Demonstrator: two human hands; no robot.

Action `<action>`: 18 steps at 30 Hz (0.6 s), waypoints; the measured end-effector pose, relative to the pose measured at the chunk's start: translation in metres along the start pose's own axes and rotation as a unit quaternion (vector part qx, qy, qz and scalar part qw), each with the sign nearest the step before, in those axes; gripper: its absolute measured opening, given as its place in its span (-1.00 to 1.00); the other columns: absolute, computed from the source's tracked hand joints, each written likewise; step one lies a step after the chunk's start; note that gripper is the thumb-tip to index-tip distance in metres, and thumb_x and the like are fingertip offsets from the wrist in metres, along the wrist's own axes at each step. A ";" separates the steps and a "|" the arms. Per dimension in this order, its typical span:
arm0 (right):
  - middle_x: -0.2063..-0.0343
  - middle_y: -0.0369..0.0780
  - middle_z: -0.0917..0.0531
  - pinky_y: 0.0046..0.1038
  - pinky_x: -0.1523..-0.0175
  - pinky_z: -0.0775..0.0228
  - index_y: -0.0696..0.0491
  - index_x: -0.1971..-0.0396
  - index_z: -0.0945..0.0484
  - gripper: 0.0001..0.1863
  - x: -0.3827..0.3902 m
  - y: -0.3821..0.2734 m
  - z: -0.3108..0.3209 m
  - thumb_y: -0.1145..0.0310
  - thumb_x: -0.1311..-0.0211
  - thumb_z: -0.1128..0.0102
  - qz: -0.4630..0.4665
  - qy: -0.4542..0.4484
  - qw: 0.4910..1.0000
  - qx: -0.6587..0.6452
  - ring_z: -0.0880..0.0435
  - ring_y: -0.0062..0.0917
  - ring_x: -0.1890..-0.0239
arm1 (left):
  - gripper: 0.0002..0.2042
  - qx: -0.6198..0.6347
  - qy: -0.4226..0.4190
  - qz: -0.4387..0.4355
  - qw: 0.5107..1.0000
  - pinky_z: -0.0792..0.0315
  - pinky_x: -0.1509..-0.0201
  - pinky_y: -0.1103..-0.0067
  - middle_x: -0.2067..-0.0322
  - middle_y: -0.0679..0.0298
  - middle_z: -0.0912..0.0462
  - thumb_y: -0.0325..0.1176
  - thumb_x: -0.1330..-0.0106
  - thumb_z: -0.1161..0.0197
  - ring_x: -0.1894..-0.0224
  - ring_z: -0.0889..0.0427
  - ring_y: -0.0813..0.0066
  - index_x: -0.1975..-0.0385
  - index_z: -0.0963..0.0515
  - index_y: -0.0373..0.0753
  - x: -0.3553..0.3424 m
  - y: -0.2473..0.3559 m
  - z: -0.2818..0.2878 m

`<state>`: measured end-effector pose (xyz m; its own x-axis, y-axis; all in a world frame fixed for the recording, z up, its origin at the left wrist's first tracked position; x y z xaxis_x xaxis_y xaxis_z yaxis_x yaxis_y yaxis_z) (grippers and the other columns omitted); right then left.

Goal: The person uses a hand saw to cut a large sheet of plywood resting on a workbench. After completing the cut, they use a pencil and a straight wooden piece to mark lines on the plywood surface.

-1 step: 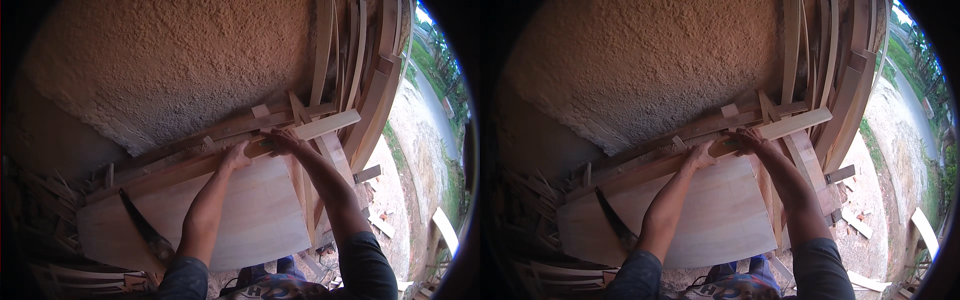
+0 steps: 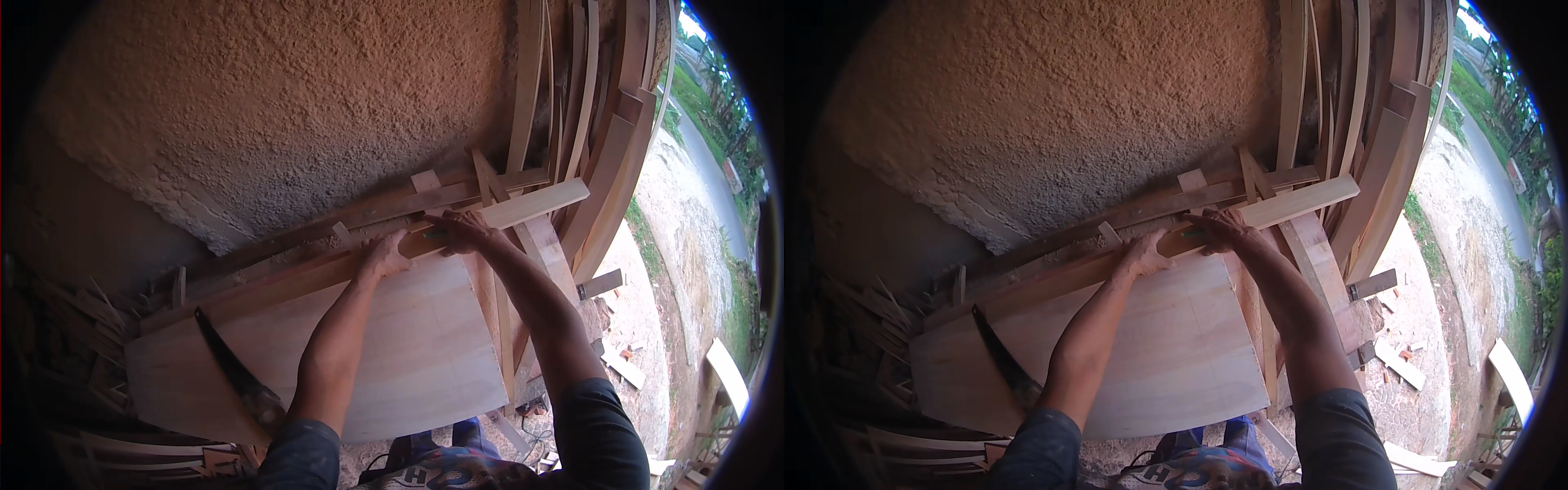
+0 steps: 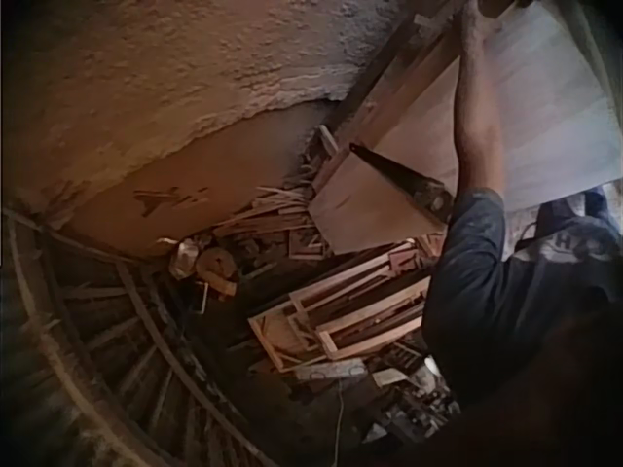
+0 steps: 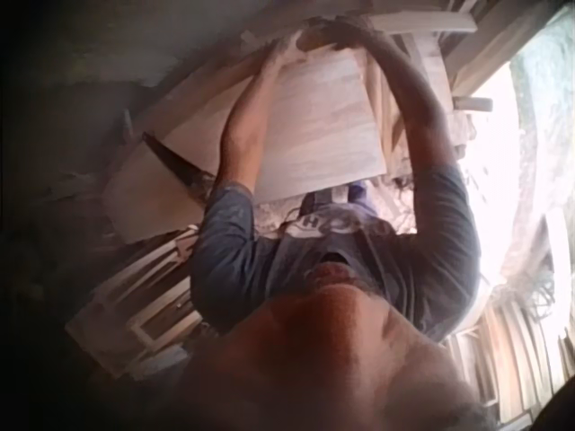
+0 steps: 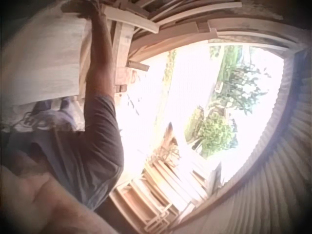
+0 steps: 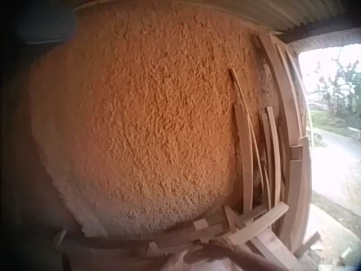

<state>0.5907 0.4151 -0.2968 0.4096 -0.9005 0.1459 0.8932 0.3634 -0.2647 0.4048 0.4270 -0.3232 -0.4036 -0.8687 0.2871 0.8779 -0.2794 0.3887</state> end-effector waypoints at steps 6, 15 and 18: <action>-0.13 -0.16 -0.54 -0.13 -0.18 -0.41 -0.31 -0.50 -0.17 0.14 -0.003 0.005 -0.007 0.03 0.14 -0.66 -0.028 0.004 1.000 -0.004 -0.55 -0.20 -0.21 | -0.17 0.026 0.001 -0.009 1.000 0.09 -0.55 0.10 -0.31 0.12 -0.51 0.22 -0.09 -0.35 -0.41 -0.36 0.08 -0.40 -0.35 0.03 -0.009 -0.010 -0.006; 0.00 -0.07 -0.56 -0.12 -0.11 -0.45 -0.03 -0.21 -0.42 -0.49 0.021 0.030 0.006 0.25 -0.29 -0.29 0.023 0.186 0.967 -0.170 -0.57 -0.09 -0.11 | -0.43 0.018 0.057 -0.020 0.998 0.22 -0.58 0.03 -0.26 0.23 -0.57 0.22 -0.34 -0.16 -0.40 -0.37 0.14 -0.32 -0.46 0.22 -0.016 -0.015 -0.015; 0.16 -0.06 -0.55 -0.09 0.04 -0.47 0.05 0.03 -0.47 -0.81 0.043 0.025 0.011 0.37 -0.45 -0.04 0.072 0.227 0.961 -0.141 -0.60 -0.10 0.07 | -0.45 0.029 0.075 -0.035 0.996 0.18 -0.57 0.02 -0.20 0.24 -0.62 0.22 -0.33 -0.18 -0.37 -0.42 0.13 -0.28 -0.50 0.23 -0.016 -0.011 -0.014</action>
<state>0.6328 0.3880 -0.2864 0.3451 -0.8804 -0.3253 0.7217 0.4705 -0.5077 0.4048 0.4383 -0.3442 -0.4162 -0.9005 0.1260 0.8310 -0.3205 0.4546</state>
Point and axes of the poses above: each hand's wrist, its own x-axis away from the middle knuckle, its own z-axis out of the back of the hand, y = z × x, the point moved 7 cm from there along -x, towards the middle knuckle
